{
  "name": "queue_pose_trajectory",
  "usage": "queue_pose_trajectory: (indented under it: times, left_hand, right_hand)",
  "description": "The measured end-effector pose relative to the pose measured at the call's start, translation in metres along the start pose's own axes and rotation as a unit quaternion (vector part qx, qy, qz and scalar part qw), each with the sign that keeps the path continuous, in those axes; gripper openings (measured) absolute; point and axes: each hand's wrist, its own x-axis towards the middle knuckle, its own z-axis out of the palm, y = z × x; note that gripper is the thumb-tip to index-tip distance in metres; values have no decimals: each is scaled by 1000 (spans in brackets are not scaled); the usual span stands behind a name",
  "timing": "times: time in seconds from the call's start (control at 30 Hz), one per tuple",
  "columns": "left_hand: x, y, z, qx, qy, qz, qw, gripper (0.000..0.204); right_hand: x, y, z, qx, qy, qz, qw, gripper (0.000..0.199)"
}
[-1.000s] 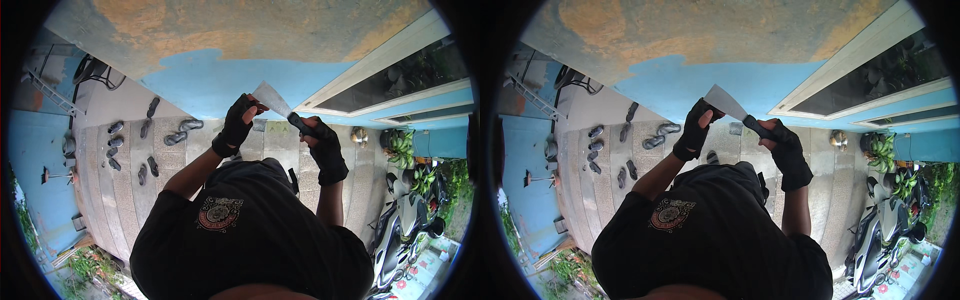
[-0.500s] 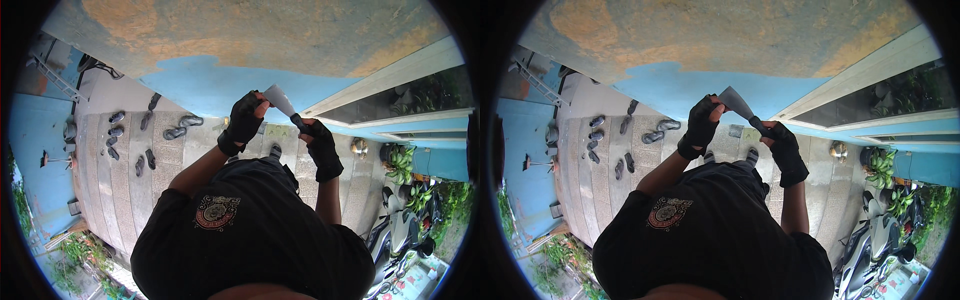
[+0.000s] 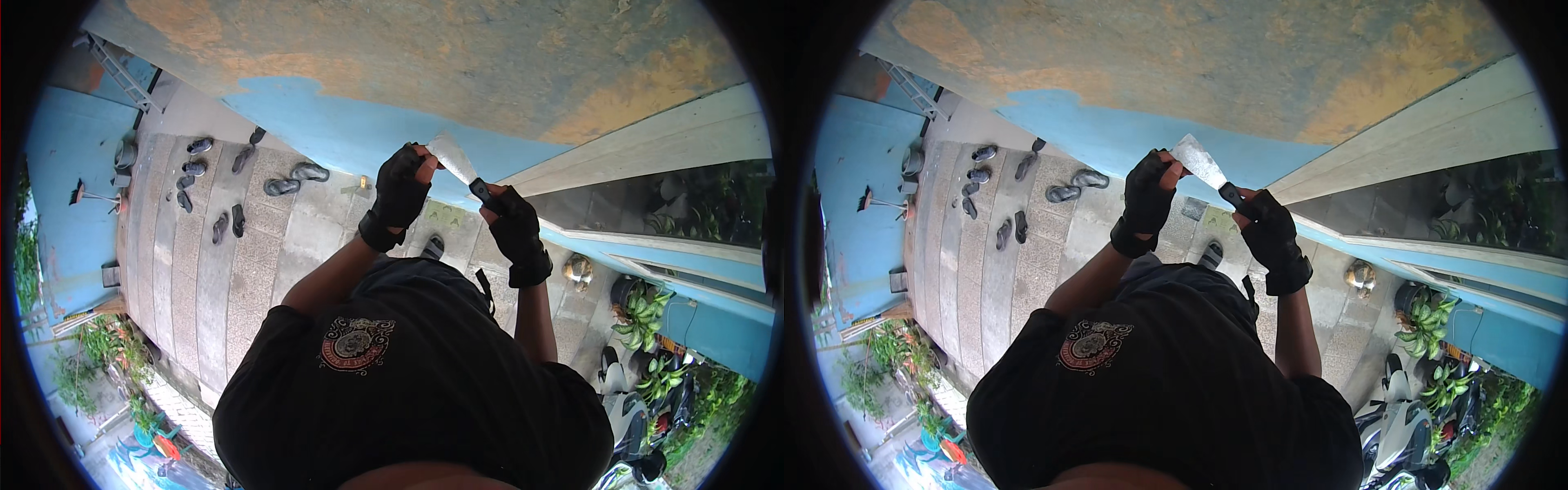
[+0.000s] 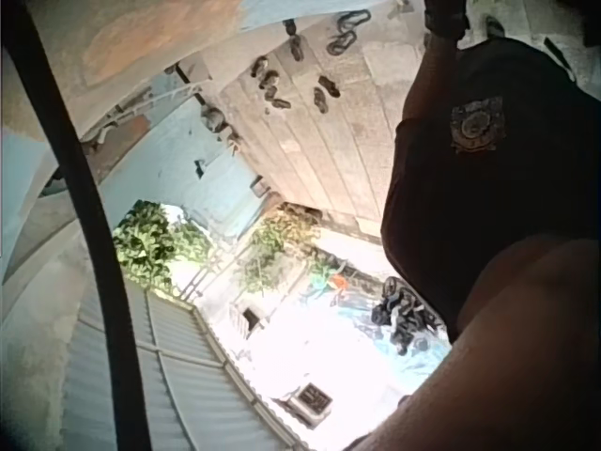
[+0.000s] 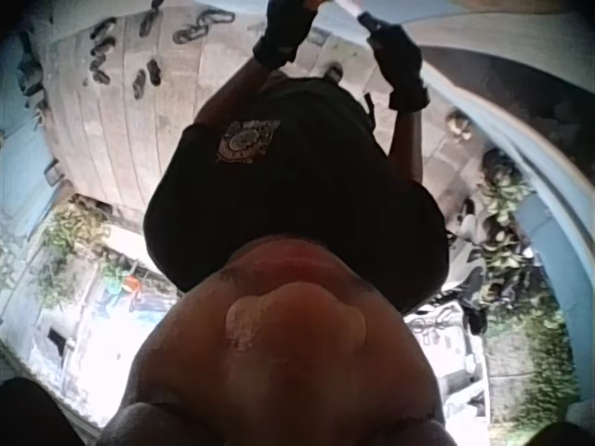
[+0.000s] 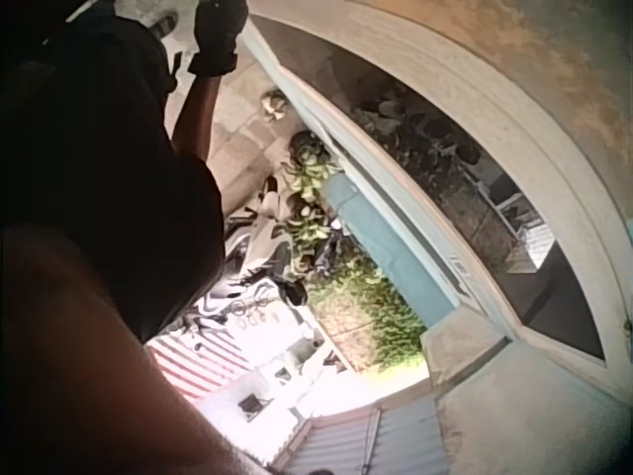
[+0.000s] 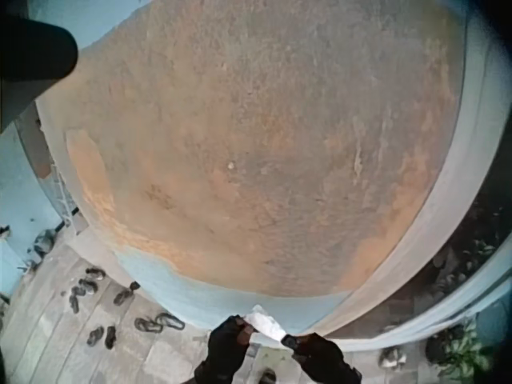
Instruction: The person scrapes old paint or residue from an exterior wall using a putty knife.
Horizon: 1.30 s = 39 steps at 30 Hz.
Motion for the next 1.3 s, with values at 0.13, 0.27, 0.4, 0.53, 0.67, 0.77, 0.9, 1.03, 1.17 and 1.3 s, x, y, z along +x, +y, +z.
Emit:
queue_pose_trajectory:
  times: [0.13, 0.27, 0.4, 0.53, 0.67, 0.77, 0.9, 1.03, 1.17, 1.3]
  left_hand:
    - [-5, 4, 4, -4, 14, -37, 999, 9]
    - [-1, 5, 2, -36, 35, -50, 997, 12]
    - [8, 2, -12, -55, 28, -67, 996, 16]
    - [18, -9, -28, -121, 24, -76, 989, 19]
    - [31, -17, -49, -138, 6, -74, 988, 20]
    - [38, -20, -70, -156, 3, -88, 984, 20]
    - [44, -35, -104, -125, -4, -113, 986, 22]
    - [49, -41, -131, -160, 14, -117, 980, 24]
    - [51, -47, -154, -155, -17, -186, 970, 27]
    - [54, -53, -166, -179, -53, -191, 964, 31]
  right_hand:
    - [10, 11, -8, 6, -28, -5, 1000, 43]
    - [23, 16, -5, 8, -45, -37, 998, 42]
    - [38, 4, 3, 25, -75, 0, 997, 38]
    - [55, 6, 22, 93, -104, 23, 990, 42]
    - [74, -8, 36, 135, -123, 3, 983, 45]
    - [86, -22, 50, 112, -126, -2, 986, 44]
    - [102, -41, 74, 79, -146, -15, 986, 43]
    - [115, -44, 102, 73, -134, -34, 988, 42]
    - [126, -59, 119, 72, -138, -24, 987, 43]
    - [136, -66, 129, 8, -148, -54, 988, 43]
